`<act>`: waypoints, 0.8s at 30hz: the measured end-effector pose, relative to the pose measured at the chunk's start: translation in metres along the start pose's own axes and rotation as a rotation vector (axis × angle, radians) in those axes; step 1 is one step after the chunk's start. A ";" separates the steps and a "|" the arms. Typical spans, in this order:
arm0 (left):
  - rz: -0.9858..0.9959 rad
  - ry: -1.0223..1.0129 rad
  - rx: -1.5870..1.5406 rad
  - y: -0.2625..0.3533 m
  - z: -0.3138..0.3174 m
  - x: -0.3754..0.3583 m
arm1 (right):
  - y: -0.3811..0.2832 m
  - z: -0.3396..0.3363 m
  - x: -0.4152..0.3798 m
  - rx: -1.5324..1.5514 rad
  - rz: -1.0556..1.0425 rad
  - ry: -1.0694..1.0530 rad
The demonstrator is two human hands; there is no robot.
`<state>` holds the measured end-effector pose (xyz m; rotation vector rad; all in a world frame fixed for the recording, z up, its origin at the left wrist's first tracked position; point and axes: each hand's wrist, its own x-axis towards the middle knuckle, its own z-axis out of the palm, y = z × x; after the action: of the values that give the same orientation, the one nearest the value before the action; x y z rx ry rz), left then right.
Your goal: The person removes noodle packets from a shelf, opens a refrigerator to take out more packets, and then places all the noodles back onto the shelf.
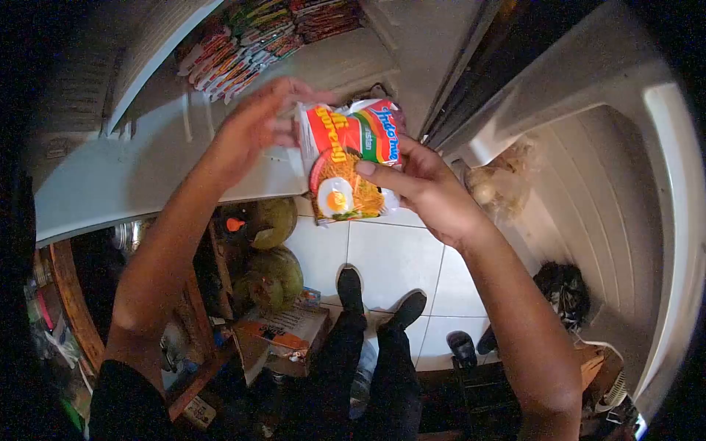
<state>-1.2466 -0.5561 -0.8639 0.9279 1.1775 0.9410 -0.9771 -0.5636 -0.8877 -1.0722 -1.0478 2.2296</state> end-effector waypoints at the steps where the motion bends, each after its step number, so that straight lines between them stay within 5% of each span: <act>1: 0.013 0.165 0.160 0.004 -0.003 0.010 | 0.003 0.000 -0.001 -0.033 -0.020 0.016; 4: 0.115 0.861 0.473 0.001 -0.064 0.056 | 0.004 0.006 -0.007 -0.045 -0.047 0.021; 6: 0.059 1.141 0.592 0.011 -0.123 0.078 | 0.003 0.009 -0.007 -0.023 -0.053 0.003; 10: 0.106 0.926 0.492 -0.025 -0.277 0.124 | 0.002 0.013 -0.006 0.034 -0.054 -0.034; 13: -0.191 1.021 1.091 -0.029 -0.300 0.135 | 0.003 0.012 -0.007 0.019 -0.038 -0.018; 17: -0.083 0.994 0.874 -0.034 -0.346 0.146 | 0.013 0.007 -0.006 0.020 -0.040 -0.036; 19: -0.061 0.993 0.816 -0.041 -0.353 0.147 | 0.011 0.006 -0.006 -0.020 -0.033 -0.033; 22: 0.110 1.011 1.366 -0.046 -0.344 0.146 | 0.008 0.004 -0.006 -0.058 -0.016 -0.020; 24: 0.280 1.188 0.743 -0.023 -0.255 0.116 | 0.007 0.000 -0.007 -0.053 -0.013 -0.008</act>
<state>-1.4808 -0.4319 -0.9583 1.1388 2.5710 1.3687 -0.9736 -0.5726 -0.8896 -1.0766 -1.1192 2.2087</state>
